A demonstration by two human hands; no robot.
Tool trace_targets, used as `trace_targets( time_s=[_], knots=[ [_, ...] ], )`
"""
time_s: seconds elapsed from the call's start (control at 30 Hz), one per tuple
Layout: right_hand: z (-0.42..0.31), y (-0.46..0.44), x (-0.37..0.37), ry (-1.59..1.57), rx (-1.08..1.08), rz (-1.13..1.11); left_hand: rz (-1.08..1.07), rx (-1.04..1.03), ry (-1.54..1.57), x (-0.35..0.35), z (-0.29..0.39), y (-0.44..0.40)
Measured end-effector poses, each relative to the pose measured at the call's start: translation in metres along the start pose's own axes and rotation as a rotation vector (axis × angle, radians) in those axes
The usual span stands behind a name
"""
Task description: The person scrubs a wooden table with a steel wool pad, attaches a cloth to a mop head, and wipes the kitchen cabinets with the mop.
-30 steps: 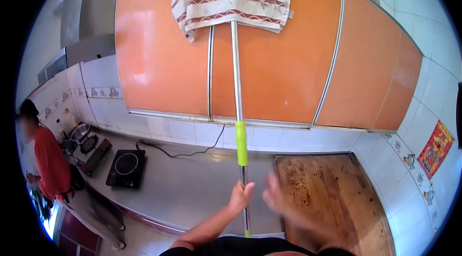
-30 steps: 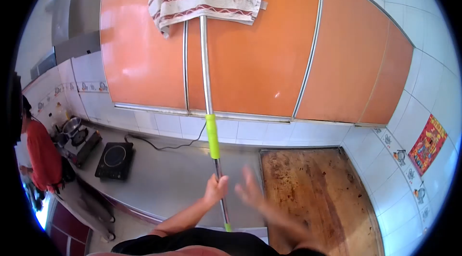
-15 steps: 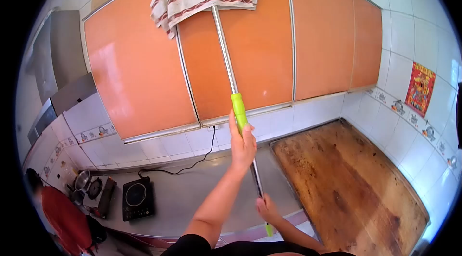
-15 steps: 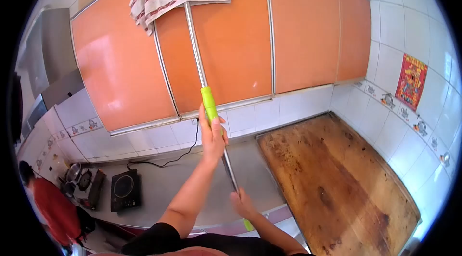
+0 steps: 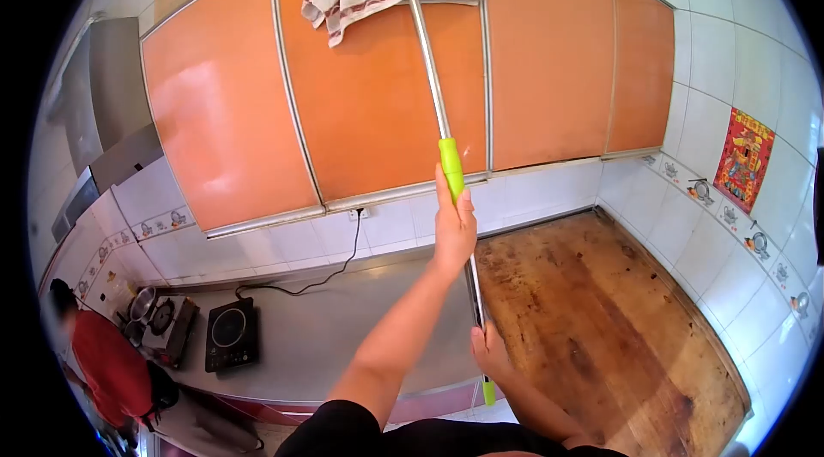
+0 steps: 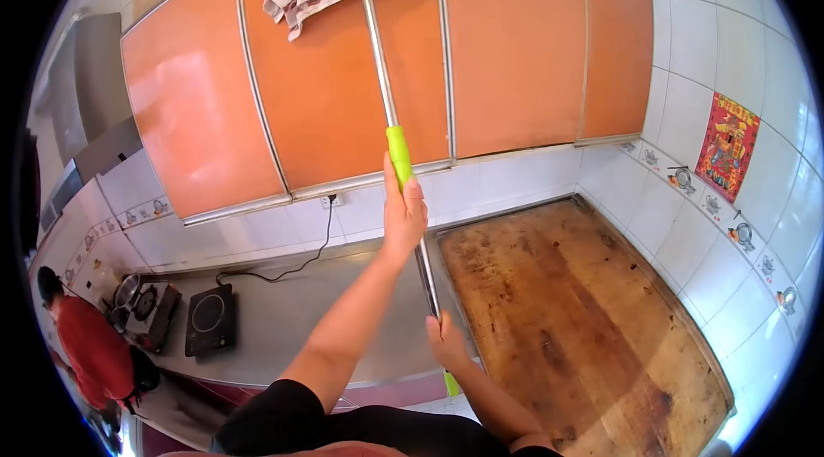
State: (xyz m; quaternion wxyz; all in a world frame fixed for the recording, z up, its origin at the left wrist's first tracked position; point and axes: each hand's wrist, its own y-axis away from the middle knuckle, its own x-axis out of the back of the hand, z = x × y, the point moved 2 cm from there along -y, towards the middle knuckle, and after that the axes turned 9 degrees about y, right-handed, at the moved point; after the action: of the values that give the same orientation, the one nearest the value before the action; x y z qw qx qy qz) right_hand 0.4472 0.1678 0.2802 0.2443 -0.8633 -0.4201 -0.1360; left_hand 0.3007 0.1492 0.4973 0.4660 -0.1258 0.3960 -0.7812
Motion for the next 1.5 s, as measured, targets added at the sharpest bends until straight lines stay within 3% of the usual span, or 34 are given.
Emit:
trace_targets(
  time_s=[0.23,0.33,0.4,0.5,0.57,0.63,0.7,0.8,0.87,0.93,1.03,1.13,1.2,1.5],
  knots=[
    [0.103,0.086,-0.024,0.008,-0.064,-0.028,-0.06,0.29,-0.108,-0.003,-0.031,0.123],
    [0.065,0.064,0.006,0.052,-0.087,-0.055,-0.002,0.089,-0.083,-0.019,-0.029,0.071],
    [0.024,0.021,0.023,0.02,-0.049,-0.061,-0.019,0.153,-0.134,-0.027,0.013,0.022],
    [0.012,0.003,0.016,-0.014,-0.016,-0.07,-0.01,0.081,-0.018,-0.027,0.026,0.002],
    [0.026,0.03,0.001,0.028,-0.114,-0.114,-0.033,0.208,-0.203,-0.01,0.012,0.033],
    [0.071,0.078,-0.022,-0.047,-0.055,-0.161,-0.043,0.086,-0.223,0.006,-0.033,0.086],
    [0.111,0.117,-0.048,-0.013,-0.165,-0.175,-0.054,0.085,-0.201,0.017,-0.054,0.138],
    [0.096,0.111,-0.053,-0.128,-0.083,-0.158,-0.046,0.083,-0.219,0.025,-0.047,0.123],
    [0.054,0.081,-0.046,-0.082,-0.046,-0.138,-0.032,0.016,-0.299,0.027,-0.022,0.082],
    [0.003,0.033,-0.042,-0.04,0.005,-0.091,-0.034,0.145,-0.231,0.025,0.023,0.03],
    [-0.036,0.001,-0.057,-0.138,0.016,-0.112,-0.013,0.099,-0.221,0.035,0.051,-0.007],
    [-0.034,0.015,-0.078,-0.226,0.023,-0.197,-0.008,0.062,-0.297,0.05,0.041,-0.006],
    [-0.029,0.01,-0.089,-0.233,0.084,-0.123,0.017,-0.033,-0.33,0.051,0.043,-0.004],
    [-0.071,0.036,-0.097,-0.202,0.201,-0.132,0.064,0.162,-0.169,0.092,0.081,0.004]
  ],
)
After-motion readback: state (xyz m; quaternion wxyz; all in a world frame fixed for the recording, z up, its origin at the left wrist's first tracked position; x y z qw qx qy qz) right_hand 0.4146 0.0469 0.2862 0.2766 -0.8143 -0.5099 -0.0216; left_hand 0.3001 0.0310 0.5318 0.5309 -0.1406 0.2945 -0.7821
